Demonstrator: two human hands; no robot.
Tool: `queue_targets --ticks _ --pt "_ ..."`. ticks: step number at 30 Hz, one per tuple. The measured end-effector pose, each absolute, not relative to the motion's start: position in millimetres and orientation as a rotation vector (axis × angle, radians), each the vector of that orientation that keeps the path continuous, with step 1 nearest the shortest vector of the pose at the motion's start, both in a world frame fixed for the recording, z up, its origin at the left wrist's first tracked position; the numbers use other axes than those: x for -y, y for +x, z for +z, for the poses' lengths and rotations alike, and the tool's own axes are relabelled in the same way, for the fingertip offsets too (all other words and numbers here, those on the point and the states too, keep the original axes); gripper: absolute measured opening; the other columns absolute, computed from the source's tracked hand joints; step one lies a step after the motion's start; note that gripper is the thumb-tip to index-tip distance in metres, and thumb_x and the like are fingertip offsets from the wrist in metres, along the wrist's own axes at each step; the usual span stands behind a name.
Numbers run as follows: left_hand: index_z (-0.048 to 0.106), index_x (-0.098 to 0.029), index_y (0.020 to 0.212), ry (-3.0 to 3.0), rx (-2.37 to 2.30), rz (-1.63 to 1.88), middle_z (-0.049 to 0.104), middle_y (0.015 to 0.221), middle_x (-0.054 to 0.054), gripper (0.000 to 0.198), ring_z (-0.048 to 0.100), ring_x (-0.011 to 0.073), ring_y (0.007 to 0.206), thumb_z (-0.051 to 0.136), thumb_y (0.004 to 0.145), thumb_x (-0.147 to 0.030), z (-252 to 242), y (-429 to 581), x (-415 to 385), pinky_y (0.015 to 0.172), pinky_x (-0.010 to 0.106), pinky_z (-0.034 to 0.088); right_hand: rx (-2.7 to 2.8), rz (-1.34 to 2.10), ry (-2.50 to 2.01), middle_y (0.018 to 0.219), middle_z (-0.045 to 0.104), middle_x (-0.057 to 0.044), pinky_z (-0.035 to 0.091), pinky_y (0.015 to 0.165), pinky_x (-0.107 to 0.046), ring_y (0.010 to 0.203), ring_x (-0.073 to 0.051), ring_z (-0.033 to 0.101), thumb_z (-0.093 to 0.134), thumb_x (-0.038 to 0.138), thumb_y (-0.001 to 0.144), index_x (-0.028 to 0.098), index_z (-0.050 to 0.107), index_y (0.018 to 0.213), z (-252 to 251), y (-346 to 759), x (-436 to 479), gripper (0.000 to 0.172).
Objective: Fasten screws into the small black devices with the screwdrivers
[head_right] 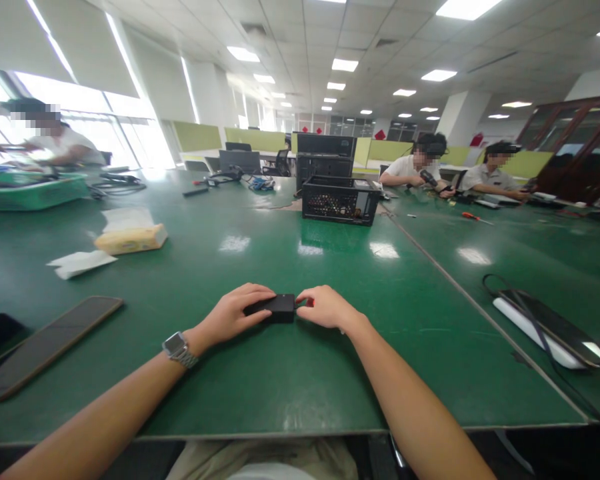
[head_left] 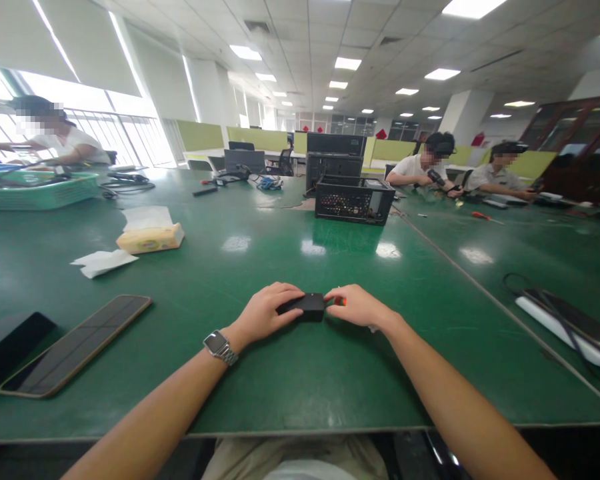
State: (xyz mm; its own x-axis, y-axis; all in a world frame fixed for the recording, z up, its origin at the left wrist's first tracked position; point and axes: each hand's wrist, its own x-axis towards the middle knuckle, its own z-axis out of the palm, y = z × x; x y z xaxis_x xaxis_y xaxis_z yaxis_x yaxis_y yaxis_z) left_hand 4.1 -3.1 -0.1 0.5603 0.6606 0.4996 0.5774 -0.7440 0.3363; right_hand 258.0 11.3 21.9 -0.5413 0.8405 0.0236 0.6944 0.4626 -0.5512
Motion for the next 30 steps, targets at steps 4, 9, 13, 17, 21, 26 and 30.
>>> queue_targets --ticks 4,9,13,17,21,26,30 --pt "0.063 -0.021 0.115 2.654 -1.055 0.94 0.065 0.113 0.009 0.032 0.061 0.0205 0.101 0.058 0.088 -0.037 -0.2 3.8 3.3 0.092 0.035 0.051 2.452 0.701 -1.294 0.081 0.07 -0.003 0.041 0.063 -0.024 0.071 -0.016 0.061 0.067 0.043 0.076 0.019 0.071 0.097 20.6 255.7 -6.1 0.032" --pt "0.063 -0.021 0.116 2.647 -1.063 0.928 0.064 0.114 0.008 0.032 0.061 0.0203 0.101 0.057 0.089 -0.037 -0.4 3.7 3.0 0.092 0.034 0.051 2.431 0.621 -1.327 0.078 0.069 -0.001 0.038 0.061 -0.023 0.067 -0.014 0.06 0.067 0.046 0.077 0.019 0.067 0.089 17.3 250.2 -3.6 0.03" --pt "0.063 -0.021 0.116 2.649 -1.058 0.925 0.065 0.114 0.008 0.032 0.061 0.0204 0.101 0.058 0.088 -0.036 -0.2 3.7 2.9 0.092 0.034 0.051 2.44 0.657 -1.304 0.075 0.067 0.0 0.038 0.06 -0.023 0.066 -0.013 0.058 0.066 0.048 0.076 0.021 0.069 0.09 21.9 255.7 -5.6 0.031" --pt "0.063 -0.021 0.116 2.662 -1.054 0.941 0.065 0.113 0.008 0.032 0.062 0.0202 0.101 0.058 0.088 -0.037 0.6 4.1 3.5 0.092 0.034 0.051 2.349 0.581 -1.446 0.072 0.065 -0.001 0.037 0.058 -0.024 0.065 -0.014 0.058 0.064 0.049 0.077 0.02 0.07 0.088 27.4 267.4 -12.8 0.032" --pt "0.063 -0.021 0.116 2.672 -1.059 0.939 0.065 0.112 0.008 0.032 0.062 0.0203 0.101 0.057 0.089 -0.037 2.2 4.9 4.7 0.091 0.034 0.051 2.22 0.344 -1.819 0.083 0.068 -0.006 0.038 0.059 -0.027 0.074 -0.02 0.061 0.061 0.057 0.076 0.021 0.067 0.092 24.2 274.5 -20.4 0.04" --pt "0.062 -0.021 0.116 2.678 -1.081 0.914 0.065 0.114 0.008 0.032 0.061 0.0203 0.102 0.057 0.089 -0.036 1.4 4.4 4.0 0.092 0.034 0.051 2.254 0.309 -1.981 0.095 0.07 -0.01 0.04 0.063 -0.03 0.083 -0.026 0.064 0.064 0.047 0.075 0.022 0.066 0.098 13.1 273.0 -23.8 0.034" --pt "0.062 -0.021 0.117 2.678 -1.079 0.913 0.065 0.114 0.008 0.032 0.061 0.0202 0.101 0.058 0.088 -0.036 -0.5 3.6 2.7 0.092 0.034 0.05 2.242 0.313 -1.919 0.094 0.071 -0.009 0.04 0.065 -0.03 0.084 -0.025 0.065 0.055 0.034 0.082 0.023 0.069 0.09 10.9 269.7 -23.9 0.019"
